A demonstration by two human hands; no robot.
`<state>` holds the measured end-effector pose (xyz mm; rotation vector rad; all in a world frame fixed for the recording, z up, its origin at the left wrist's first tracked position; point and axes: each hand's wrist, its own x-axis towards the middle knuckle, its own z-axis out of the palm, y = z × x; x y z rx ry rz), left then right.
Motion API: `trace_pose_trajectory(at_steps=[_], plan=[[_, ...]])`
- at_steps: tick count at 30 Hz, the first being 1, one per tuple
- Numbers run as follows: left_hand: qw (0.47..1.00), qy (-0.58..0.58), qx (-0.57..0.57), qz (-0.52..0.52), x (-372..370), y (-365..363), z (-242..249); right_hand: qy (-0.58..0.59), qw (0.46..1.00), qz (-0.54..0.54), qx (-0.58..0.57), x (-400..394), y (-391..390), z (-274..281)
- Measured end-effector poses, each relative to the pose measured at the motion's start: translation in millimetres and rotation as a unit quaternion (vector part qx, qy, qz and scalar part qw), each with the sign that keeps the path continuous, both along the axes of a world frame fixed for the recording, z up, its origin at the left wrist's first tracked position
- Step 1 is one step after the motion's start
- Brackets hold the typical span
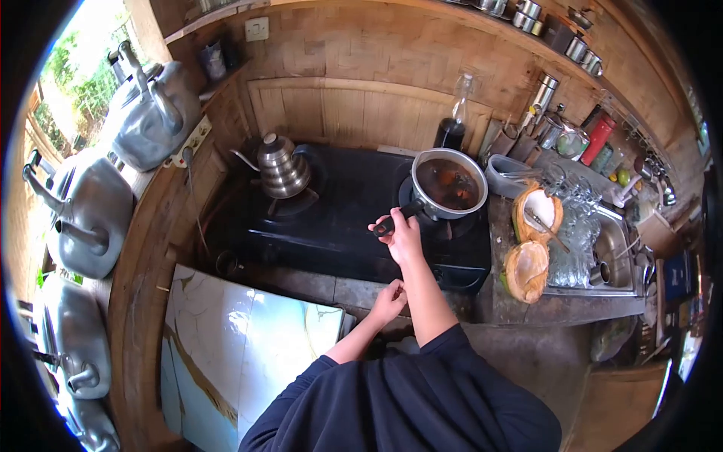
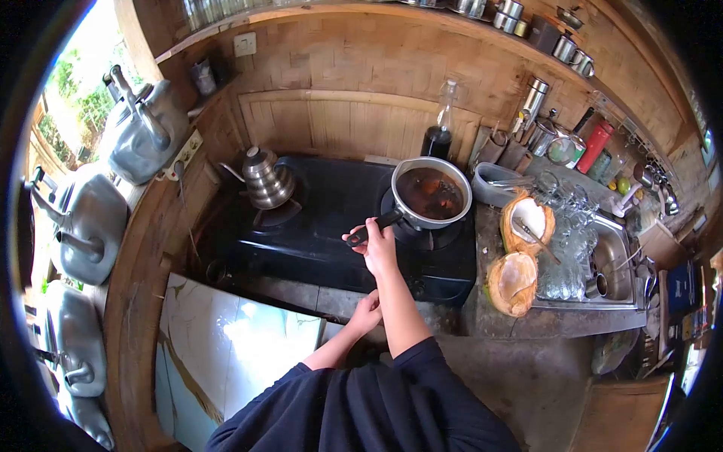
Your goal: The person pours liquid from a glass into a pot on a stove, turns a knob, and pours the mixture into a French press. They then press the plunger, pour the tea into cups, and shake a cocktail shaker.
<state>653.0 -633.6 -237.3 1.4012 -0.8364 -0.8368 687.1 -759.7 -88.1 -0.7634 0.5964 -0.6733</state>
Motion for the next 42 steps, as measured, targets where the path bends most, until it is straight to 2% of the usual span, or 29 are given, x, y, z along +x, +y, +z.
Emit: trace_pose_trajectory(at_steps=[2, 16, 23, 31, 34, 36, 38, 40, 42], plan=[[0.998, -0.019, 0.053, -0.016, 4, 3, 25, -0.002, 1.0, 0.007, -0.002, -6, -3, -5], [0.998, 0.025, 0.052, -0.026, 6, 6, 15, 0.048, 0.997, 0.063, -0.011, -65, -6, 5], [0.998, 0.004, 0.04, -0.037, 6, 3, 11, 0.09, 0.992, 0.092, -0.015, -86, -15, 6], [0.998, -0.029, 0.052, -0.036, 4, 6, 12, 0.135, 0.99, 0.044, 0.0, -93, -11, 20], [0.997, -0.037, 0.05, -0.038, 4, 5, 13, 0.079, 0.996, -0.003, 0.049, -81, -16, 13], [0.998, -0.032, 0.051, -0.037, 2, 5, 9, 0.052, 0.99, -0.049, 0.123, -70, -17, 11], [0.997, -0.033, 0.038, -0.059, 2, 5, 1, 0.076, 0.989, -0.063, 0.114, -67, -17, 9], [0.997, -0.03, 0.039, -0.059, 2, 5, 0, 0.118, 0.991, -0.028, 0.048, -69, -18, 12], [0.997, -0.027, 0.038, -0.062, 1, 5, 4, 0.139, 0.987, -0.06, 0.047, -67, -16, 11]])
